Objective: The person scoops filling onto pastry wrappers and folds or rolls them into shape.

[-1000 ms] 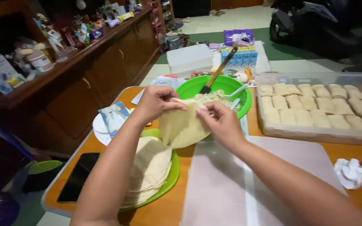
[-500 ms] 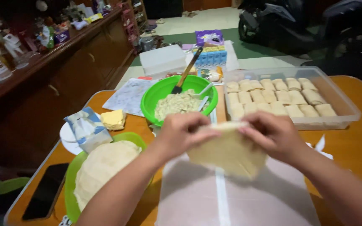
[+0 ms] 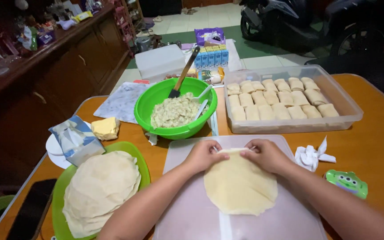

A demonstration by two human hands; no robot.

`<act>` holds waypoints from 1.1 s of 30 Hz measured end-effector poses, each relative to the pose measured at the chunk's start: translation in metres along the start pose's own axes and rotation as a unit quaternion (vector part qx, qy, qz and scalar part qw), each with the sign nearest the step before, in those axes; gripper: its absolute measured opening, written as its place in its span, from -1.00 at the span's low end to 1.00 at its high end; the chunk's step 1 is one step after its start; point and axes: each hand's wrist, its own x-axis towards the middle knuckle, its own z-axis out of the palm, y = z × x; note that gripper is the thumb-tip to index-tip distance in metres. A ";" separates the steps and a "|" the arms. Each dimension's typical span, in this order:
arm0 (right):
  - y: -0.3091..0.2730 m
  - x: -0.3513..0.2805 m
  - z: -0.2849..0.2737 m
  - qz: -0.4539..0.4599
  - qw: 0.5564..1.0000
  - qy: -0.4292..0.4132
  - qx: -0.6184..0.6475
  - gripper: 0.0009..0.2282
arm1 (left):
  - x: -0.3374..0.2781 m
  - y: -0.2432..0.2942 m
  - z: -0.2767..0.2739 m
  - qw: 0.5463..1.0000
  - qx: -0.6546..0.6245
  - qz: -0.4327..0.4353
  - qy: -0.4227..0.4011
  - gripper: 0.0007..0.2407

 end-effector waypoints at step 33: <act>-0.044 -0.106 -0.054 -0.280 0.916 -0.219 -0.186 -0.73 | -0.105 0.066 -0.041 0.901 0.108 0.375 -0.188 -0.74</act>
